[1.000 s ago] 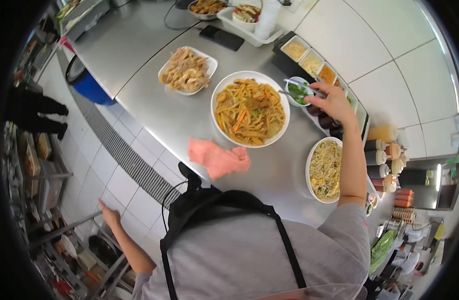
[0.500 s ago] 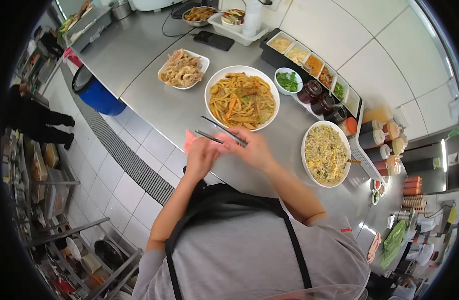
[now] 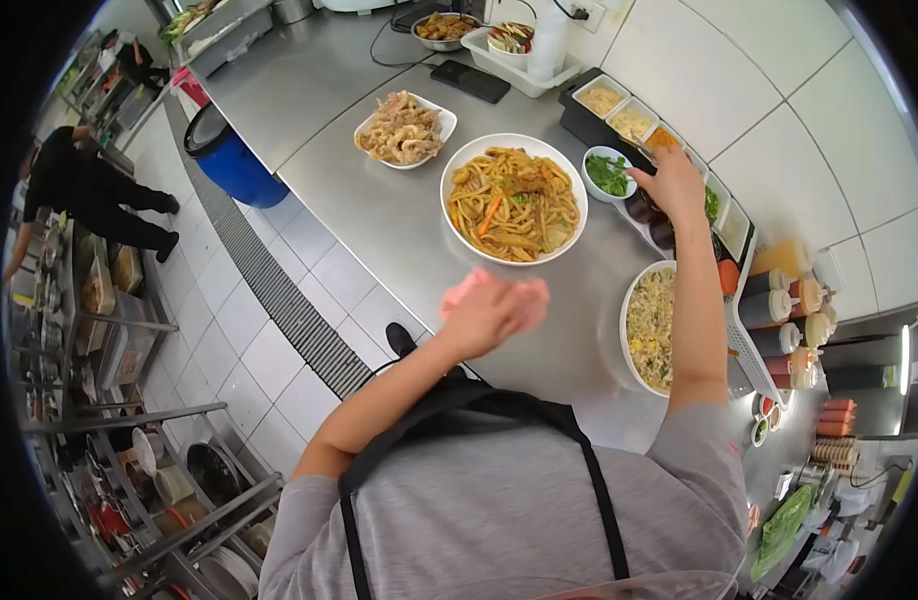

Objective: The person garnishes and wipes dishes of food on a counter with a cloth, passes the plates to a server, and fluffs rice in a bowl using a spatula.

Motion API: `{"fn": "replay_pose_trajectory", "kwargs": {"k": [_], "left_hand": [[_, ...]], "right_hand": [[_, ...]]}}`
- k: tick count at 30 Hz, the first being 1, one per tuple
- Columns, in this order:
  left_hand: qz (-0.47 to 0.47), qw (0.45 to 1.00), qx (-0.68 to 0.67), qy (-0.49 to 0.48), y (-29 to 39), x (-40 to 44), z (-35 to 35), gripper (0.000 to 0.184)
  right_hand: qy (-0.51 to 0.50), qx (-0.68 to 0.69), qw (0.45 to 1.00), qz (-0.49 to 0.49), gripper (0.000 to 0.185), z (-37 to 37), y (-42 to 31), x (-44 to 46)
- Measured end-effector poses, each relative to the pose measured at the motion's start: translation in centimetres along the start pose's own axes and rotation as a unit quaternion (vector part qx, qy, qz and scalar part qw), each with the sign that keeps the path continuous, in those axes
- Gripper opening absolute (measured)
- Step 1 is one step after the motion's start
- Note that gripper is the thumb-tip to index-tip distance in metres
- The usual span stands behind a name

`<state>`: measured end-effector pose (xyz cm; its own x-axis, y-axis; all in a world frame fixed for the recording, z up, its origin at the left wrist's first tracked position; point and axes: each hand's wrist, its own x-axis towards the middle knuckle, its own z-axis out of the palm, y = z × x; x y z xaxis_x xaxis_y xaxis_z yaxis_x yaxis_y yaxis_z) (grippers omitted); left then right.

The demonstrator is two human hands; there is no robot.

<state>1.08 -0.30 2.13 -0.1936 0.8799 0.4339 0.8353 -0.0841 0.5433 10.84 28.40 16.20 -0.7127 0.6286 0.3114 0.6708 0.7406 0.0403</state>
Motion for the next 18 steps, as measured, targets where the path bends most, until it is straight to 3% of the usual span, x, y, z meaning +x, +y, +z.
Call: {"fn": "replay_pose_trajectory", "kwargs": {"k": [2,5,6,8,9,10,12,13,14,16,17,18], "left_hand": [[0.1,0.994,0.037,-0.003,-0.7,-0.3,3.0,0.038],[0.109,0.992,0.042,0.045,-0.7,0.0,2.1,0.032],[0.061,0.995,-0.034,0.074,-1.2,-0.2,1.9,0.029],[-0.029,0.974,-0.182,0.134,-2.8,-1.2,1.0,0.024],[-0.208,0.938,-0.238,0.139,-3.3,-1.0,-0.6,0.022],[-0.38,0.867,-0.288,0.141,-4.1,-0.4,-2.4,0.02],[-0.412,0.84,-0.267,0.232,-10.4,-0.3,-2.8,0.024],[-0.464,0.767,-0.373,0.24,-10.7,0.9,-4.3,0.029],[-0.467,0.746,-0.425,0.211,-13.7,0.9,-4.3,0.041],[-0.449,0.627,-0.571,0.283,-14.9,3.3,-5.0,0.055],[-0.445,0.62,-0.58,0.285,-15.5,4.3,-5.1,0.06],[-0.439,0.614,-0.588,0.289,-16.3,5.3,-5.3,0.065]], "right_hand": [[-0.069,-0.077,0.994,-0.017,0.046,2.9,1.9,2.6],[-0.1,-0.134,0.979,-0.118,0.046,6.4,2.8,3.4],[-0.129,-0.168,0.973,-0.094,0.047,6.6,2.4,3.3],[-0.06,-0.158,0.979,-0.111,0.043,6.9,2.6,3.0],[-0.029,-0.153,0.981,-0.117,0.041,7.0,2.4,2.6],[0.008,-0.116,0.985,-0.129,0.039,6.3,1.4,2.2],[0.081,-0.045,0.984,-0.152,0.034,3.7,-0.8,1.4],[0.02,0.035,0.987,-0.157,0.03,1.9,-2.7,0.4],[-0.042,0.113,0.98,-0.16,0.027,0.3,-5.0,-1.2],[-0.257,0.373,0.88,-0.145,0.019,-1.2,-9.1,-6.4],[-0.202,0.321,0.865,-0.328,0.024,2.6,-9.4,-8.9],[-0.23,0.266,0.87,-0.344,0.028,3.0,-11.2,-11.6]]}}
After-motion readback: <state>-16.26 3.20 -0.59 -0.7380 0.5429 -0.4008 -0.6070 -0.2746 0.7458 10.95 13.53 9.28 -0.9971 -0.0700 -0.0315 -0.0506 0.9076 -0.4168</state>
